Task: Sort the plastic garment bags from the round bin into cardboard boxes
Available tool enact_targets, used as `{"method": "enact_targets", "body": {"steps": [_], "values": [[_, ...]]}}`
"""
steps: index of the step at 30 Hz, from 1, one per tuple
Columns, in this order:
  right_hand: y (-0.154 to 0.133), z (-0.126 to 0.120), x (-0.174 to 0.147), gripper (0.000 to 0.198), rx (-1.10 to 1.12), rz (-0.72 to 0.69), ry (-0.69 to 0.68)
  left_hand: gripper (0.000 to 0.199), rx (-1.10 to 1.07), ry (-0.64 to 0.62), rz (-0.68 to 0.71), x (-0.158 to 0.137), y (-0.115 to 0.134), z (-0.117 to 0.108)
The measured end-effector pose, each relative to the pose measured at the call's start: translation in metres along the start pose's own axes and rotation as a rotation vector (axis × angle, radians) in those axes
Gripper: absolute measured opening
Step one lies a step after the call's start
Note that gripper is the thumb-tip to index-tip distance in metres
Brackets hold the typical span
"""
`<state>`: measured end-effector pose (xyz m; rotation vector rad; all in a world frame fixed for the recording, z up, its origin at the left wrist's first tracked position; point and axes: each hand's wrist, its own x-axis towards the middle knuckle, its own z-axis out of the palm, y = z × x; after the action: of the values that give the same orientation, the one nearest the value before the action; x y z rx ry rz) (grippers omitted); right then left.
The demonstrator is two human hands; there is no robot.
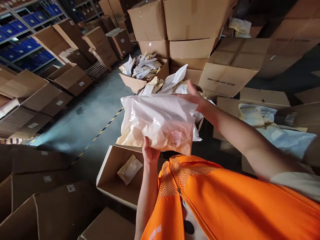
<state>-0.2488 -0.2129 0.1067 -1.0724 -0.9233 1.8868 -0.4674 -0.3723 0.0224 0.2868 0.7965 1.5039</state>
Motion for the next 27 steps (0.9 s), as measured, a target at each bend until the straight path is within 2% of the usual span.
{"method": "enact_targets", "body": {"steps": [2, 4, 7, 11, 14, 22, 25, 27], "values": [[0.020, -0.010, -0.014, 0.073, 0.109, 0.052, -0.244, 0.045, -0.059, 0.046, 0.033, -0.007, 0.014, 0.000], [0.046, -0.008, -0.032, 0.065, 0.106, 0.028, -0.332, 0.043, -0.117, 0.094, 0.043, -0.013, 0.024, 0.001], [0.078, 0.018, -0.055, 0.064, 0.024, -0.082, -0.319, 0.044, -0.180, 0.148, 0.028, -0.021, 0.031, -0.003], [0.091, 0.060, -0.063, 0.049, 0.001, -0.193, -0.248, 0.047, -0.195, 0.145, 0.047, -0.031, 0.036, -0.017], [0.093, 0.077, -0.057, 0.047, -0.015, -0.175, -0.251, 0.051, -0.207, 0.140, 0.076, -0.038, 0.040, -0.031], [0.111, 0.097, -0.038, 0.053, -0.077, -0.088, -0.297, 0.049, -0.267, 0.204, 0.146, -0.052, 0.043, -0.061], [0.121, 0.111, -0.027, 0.055, -0.101, -0.063, -0.288, 0.049, -0.263, 0.233, 0.192, -0.058, 0.038, -0.068], [0.130, 0.119, -0.024, 0.058, -0.138, -0.023, -0.296, 0.042, -0.278, 0.281, 0.216, -0.064, 0.029, -0.075]]}}
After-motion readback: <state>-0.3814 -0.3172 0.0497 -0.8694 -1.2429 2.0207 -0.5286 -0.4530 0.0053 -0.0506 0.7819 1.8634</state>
